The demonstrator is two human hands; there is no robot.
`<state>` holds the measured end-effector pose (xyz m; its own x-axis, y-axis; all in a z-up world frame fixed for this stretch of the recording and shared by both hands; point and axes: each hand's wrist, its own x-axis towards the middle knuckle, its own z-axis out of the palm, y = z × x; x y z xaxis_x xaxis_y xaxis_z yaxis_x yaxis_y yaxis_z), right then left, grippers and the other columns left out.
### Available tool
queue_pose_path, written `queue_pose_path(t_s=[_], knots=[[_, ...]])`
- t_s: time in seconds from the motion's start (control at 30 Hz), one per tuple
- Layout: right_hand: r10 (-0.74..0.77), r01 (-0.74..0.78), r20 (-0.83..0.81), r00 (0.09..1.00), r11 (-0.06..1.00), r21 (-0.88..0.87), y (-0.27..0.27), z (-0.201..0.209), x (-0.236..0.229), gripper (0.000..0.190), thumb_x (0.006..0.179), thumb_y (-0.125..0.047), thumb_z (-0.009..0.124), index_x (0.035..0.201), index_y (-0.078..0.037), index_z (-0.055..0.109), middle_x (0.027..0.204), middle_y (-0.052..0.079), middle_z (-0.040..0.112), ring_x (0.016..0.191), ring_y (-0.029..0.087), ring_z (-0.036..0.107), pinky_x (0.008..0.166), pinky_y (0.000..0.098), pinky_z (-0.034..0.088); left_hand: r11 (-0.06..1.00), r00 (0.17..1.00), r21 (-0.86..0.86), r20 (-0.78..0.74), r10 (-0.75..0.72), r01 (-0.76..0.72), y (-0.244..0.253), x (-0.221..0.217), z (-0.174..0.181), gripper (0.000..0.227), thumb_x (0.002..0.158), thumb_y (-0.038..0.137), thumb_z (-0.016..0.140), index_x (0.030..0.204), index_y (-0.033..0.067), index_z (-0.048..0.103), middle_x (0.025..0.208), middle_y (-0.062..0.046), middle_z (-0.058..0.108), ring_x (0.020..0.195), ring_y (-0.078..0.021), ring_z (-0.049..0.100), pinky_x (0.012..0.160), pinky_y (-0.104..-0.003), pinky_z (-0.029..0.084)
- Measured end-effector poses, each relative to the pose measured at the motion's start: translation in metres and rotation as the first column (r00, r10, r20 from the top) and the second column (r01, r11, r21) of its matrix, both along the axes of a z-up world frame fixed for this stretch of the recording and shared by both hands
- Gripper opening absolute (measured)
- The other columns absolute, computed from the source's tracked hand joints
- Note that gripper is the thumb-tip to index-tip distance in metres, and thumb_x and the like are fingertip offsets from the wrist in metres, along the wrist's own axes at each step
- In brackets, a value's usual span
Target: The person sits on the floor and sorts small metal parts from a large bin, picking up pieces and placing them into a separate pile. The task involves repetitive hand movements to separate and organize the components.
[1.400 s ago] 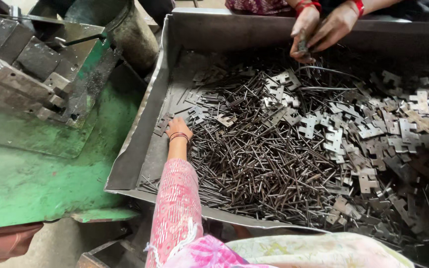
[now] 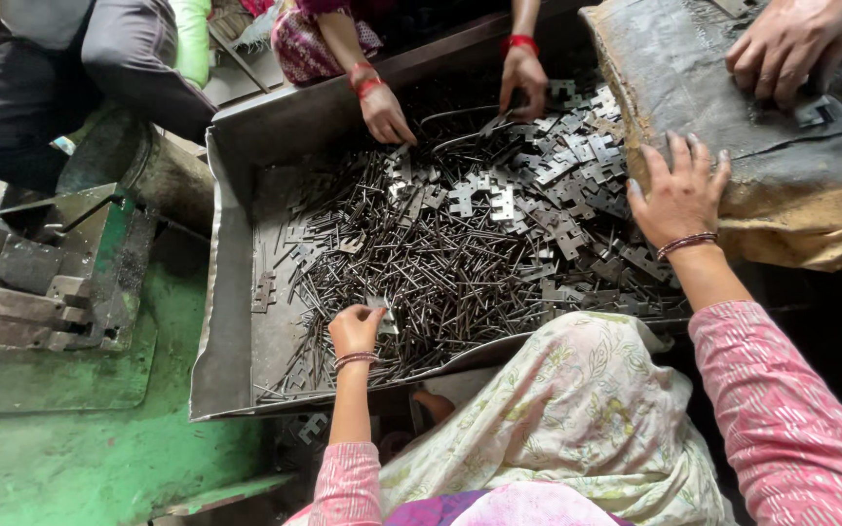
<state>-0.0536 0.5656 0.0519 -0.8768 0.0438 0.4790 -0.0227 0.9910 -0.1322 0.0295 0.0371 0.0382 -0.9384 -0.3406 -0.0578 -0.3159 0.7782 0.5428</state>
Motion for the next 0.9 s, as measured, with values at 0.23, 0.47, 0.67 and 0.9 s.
queue_pose_path(t_s=[0.23,0.47,0.67,0.9], knots=[[-0.013,0.013,0.014,1.000,1.000,-0.005,-0.003,0.000,-0.003,0.056,0.099,-0.043,0.066,0.148,-0.017,0.059,0.164,0.015,0.045,0.154,0.035,0.033,0.125,0.0652,0.015,0.957,0.927,-0.202,-0.270,-0.260,0.210,0.091,-0.058,0.011,0.066,0.086,-0.008,0.065,0.149,0.0049,0.050,0.102,-0.015,0.067,0.091,-0.0328,0.067,0.081,-0.042,0.056],[-0.046,0.044,0.059,0.997,0.998,0.036,-0.006,0.007,-0.004,0.061,0.096,-0.043,0.066,0.151,-0.018,0.057,0.164,0.015,0.043,0.153,0.035,0.032,0.124,0.0649,0.014,0.744,0.797,-0.527,-0.189,-0.573,0.410,0.149,-0.072,-0.057,0.042,0.077,-0.002,0.067,0.118,0.0036,0.063,0.103,-0.012,0.062,0.099,-0.0296,0.060,0.083,-0.040,0.054],[-0.035,0.035,0.049,0.998,0.999,0.005,-0.008,0.010,0.002,0.061,0.095,-0.042,0.068,0.149,-0.017,0.058,0.163,0.015,0.044,0.152,0.035,0.033,0.124,0.0640,0.014,0.707,0.815,-0.590,-0.137,-0.562,0.389,0.139,-0.087,-0.103,0.013,0.084,0.003,0.066,0.096,0.0067,0.065,0.094,-0.010,0.066,0.098,-0.0286,0.063,0.081,-0.038,0.055],[0.177,-0.172,-0.143,0.974,0.984,0.049,-0.022,0.001,0.007,0.033,0.099,-0.015,0.068,0.132,-0.017,0.066,0.143,0.006,0.064,0.143,0.026,0.050,0.123,0.0430,0.035,0.805,0.820,-0.405,-0.193,-0.539,0.434,0.132,-0.095,-0.095,0.009,0.090,0.005,0.064,0.099,0.0064,0.067,0.095,-0.012,0.071,0.095,-0.0318,0.067,0.080,-0.043,0.057]])
